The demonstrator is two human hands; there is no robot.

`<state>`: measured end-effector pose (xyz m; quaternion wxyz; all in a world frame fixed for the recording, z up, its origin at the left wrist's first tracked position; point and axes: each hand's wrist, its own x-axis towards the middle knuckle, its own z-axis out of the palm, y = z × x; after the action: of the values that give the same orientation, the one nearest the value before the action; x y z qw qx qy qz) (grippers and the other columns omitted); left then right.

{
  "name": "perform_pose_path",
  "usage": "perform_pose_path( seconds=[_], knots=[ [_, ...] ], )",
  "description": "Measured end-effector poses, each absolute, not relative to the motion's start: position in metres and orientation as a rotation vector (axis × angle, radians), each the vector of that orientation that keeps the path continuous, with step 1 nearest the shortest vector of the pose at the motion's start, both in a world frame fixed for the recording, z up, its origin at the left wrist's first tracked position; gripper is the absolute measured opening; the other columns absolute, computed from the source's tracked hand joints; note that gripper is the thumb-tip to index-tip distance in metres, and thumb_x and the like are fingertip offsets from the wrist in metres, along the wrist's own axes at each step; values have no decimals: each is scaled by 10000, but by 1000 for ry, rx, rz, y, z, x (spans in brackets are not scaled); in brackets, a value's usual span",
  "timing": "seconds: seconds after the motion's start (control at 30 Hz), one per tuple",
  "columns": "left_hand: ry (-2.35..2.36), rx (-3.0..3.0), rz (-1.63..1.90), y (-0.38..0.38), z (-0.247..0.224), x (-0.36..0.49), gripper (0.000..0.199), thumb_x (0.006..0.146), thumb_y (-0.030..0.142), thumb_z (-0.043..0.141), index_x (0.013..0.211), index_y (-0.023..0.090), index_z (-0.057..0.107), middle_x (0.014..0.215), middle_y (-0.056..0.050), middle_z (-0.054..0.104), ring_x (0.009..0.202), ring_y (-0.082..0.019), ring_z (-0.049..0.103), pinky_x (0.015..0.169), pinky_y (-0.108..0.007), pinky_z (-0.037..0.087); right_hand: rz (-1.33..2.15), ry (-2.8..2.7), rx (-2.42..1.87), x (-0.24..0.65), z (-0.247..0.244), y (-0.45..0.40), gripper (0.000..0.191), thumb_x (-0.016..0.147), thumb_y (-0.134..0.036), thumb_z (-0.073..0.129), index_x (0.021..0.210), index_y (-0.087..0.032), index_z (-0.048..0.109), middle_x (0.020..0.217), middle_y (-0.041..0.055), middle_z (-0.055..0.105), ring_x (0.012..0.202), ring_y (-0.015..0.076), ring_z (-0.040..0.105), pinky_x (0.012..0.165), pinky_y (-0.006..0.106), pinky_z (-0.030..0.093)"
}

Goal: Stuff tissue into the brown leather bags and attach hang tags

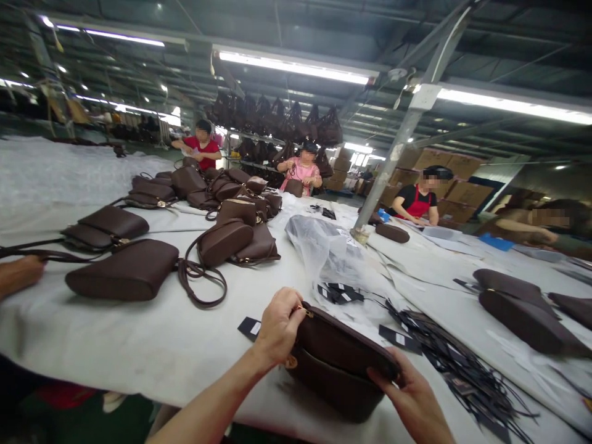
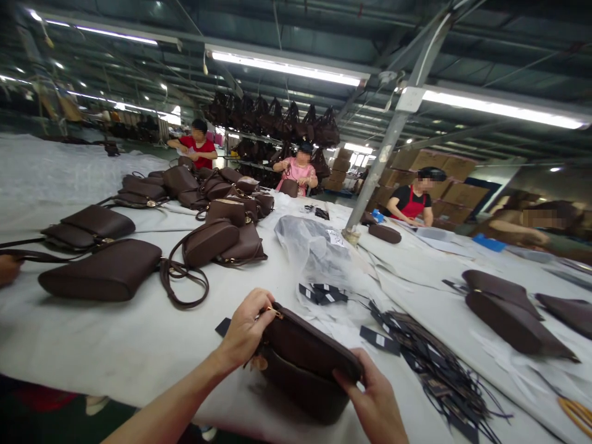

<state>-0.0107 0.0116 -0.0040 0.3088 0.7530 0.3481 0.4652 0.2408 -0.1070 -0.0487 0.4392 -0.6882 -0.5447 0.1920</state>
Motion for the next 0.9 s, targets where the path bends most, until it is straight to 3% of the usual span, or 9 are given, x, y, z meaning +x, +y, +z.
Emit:
perform_pose_path(
  seconds=[0.13,0.17,0.27,0.33,0.43,0.57,0.67,0.77,0.9],
  knots=[
    [688,1970,1030,15,-7,-11,71,797,134,559,819,199,539,1045,-38,630,986,-184,546,891,-325,438,580,-1412,-1666,265,-46,-88,346,754,-447,647,988,-192,639,861,41,692,782,233,634,706,339,525],
    [647,1951,978,17,-8,-13,148,764,121,590,886,199,560,1071,-42,628,990,-186,550,868,-317,450,557,-1440,-1672,269,-45,-83,362,775,-428,622,1048,-190,624,919,55,694,818,240,640,737,360,531],
    [493,1850,823,21,-10,-21,397,701,68,611,1075,197,580,1121,-60,618,1010,-193,568,792,-284,478,202,-1545,-1706,270,-37,-75,437,794,-358,557,1199,-195,582,1143,110,647,1026,287,610,888,456,504],
    [357,1798,753,22,-12,-26,432,723,62,600,1129,211,599,1182,-72,605,1076,-206,563,807,-285,484,-173,-1573,-1736,258,-30,-76,481,800,-303,529,1269,-203,565,1244,134,582,1154,320,536,984,516,436],
    [224,1773,690,23,-13,-31,412,796,133,619,1191,253,624,1295,-84,559,1148,-222,543,825,-293,488,-394,-1531,-1788,229,-21,-84,458,859,-264,471,1305,-215,561,1183,143,563,1106,308,544,923,479,482],
    [167,1806,585,32,-11,-30,358,852,293,640,1210,287,650,1395,-90,502,1210,-246,518,932,-352,454,-75,-1531,-1729,201,-16,-93,373,888,-281,460,1221,-222,616,1216,127,523,903,214,604,656,319,554],
    [115,1855,571,38,-11,-24,286,854,378,644,1113,273,701,1403,-82,514,1282,-267,462,1046,-403,361,76,-1465,-1667,194,-10,-95,300,896,-319,480,1117,-207,649,1226,123,525,882,192,610,646,293,550],
    [86,1853,606,37,-14,-16,298,833,429,660,1056,234,690,1342,-101,555,1171,-257,530,949,-375,425,112,-1436,-1664,187,1,-95,246,909,-367,496,921,-206,682,1026,86,607,874,198,608,707,301,523],
    [96,1882,702,25,-20,-5,254,827,401,670,979,201,639,1270,-103,564,1017,-209,555,843,-314,450,186,-1366,-1678,170,12,-94,276,914,-405,504,872,-206,690,816,36,621,771,181,582,690,283,468]
  ],
)
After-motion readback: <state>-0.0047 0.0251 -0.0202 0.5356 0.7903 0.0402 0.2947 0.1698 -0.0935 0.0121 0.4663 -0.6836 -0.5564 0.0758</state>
